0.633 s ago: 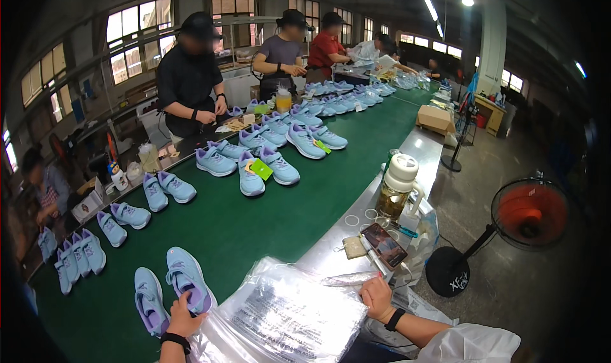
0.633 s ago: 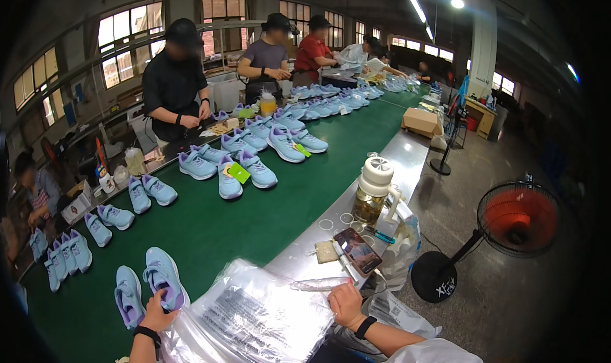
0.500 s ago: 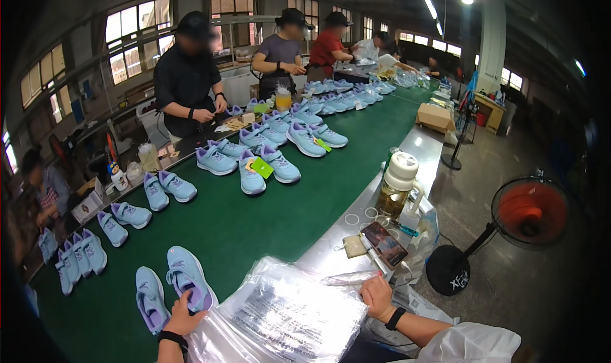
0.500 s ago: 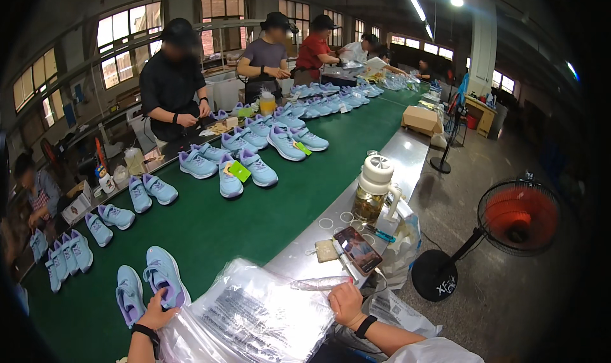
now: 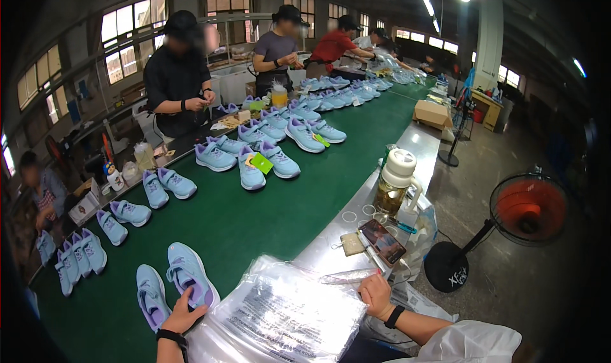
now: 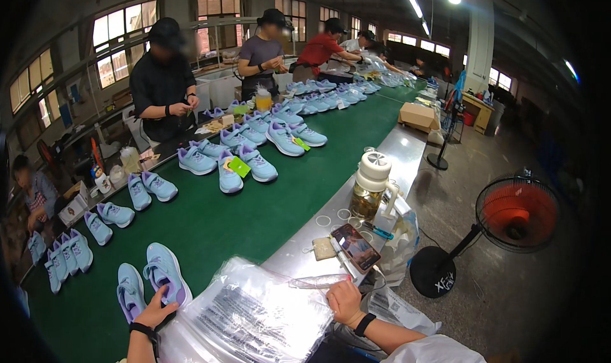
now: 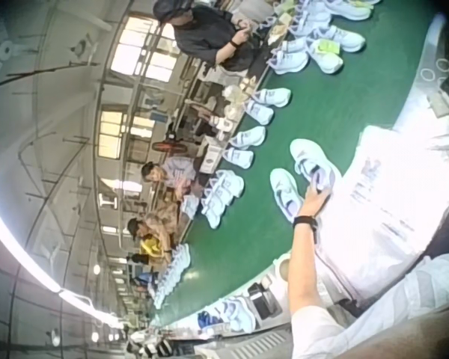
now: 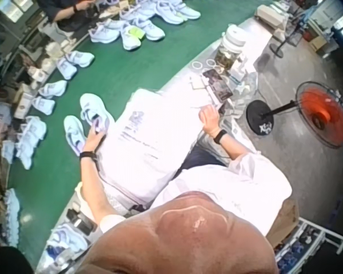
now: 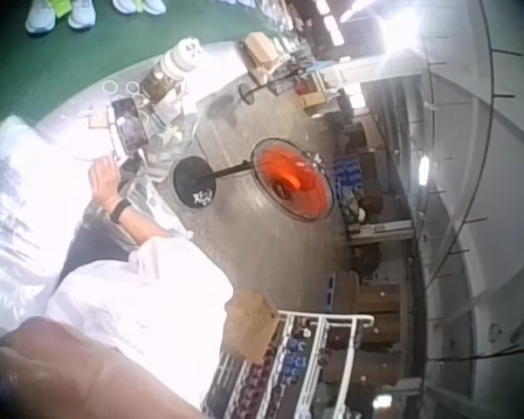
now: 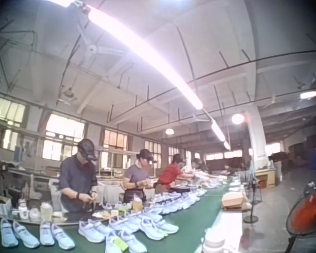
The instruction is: The person prepares a clear plastic bag by unfolding and smoothing it on a metal table. They then pick up a pair of light blue sneakers from the assembly line and place them into the bag. The task is performed in a factory setting with other workers visible in the background.
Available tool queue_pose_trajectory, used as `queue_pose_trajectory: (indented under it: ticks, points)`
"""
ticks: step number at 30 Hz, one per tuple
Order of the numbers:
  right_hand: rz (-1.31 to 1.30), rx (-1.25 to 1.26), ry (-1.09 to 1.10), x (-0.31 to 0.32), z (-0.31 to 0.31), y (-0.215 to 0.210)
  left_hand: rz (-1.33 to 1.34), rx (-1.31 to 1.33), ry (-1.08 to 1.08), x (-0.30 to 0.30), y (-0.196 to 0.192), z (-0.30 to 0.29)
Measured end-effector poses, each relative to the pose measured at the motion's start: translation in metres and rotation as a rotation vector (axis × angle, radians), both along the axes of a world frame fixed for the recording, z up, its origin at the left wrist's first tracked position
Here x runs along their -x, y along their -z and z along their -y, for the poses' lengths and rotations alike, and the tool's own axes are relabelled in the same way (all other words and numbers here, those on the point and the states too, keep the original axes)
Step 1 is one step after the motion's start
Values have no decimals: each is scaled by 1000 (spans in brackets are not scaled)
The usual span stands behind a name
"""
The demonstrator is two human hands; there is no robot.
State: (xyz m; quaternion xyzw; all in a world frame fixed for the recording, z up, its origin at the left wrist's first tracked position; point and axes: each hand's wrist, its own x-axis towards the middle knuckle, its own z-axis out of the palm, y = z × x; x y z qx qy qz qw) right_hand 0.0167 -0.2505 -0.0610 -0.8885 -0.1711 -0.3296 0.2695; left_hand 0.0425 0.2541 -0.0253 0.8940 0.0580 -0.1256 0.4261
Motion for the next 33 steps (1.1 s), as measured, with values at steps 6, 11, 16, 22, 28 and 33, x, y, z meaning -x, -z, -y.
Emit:
queue_pose_trajectory:
  ticks: [6, 11, 16, 22, 28, 33]
  points:
    - [-1, -3, -4, -1, -4, 3, -9, -28, 20, -3, -3, 3]
    - [5, 1, -4, -1, -8, 7, 33, -51, 28, -4, 2, 1]
    - [9, -9, -6, 1, -13, 3, 90, -146, -19, -7, 6, 9]
    - [15, -3, -16, 2, -17, 11, 156, -207, -48, -7, 8, 14]
    - [24, 6, -26, 6, -23, 11, 174, -483, -135, 0, -17, 36]
    - [-4, -1, 2, 9, -27, 13, 413, -734, -216, -4, -12, 31]
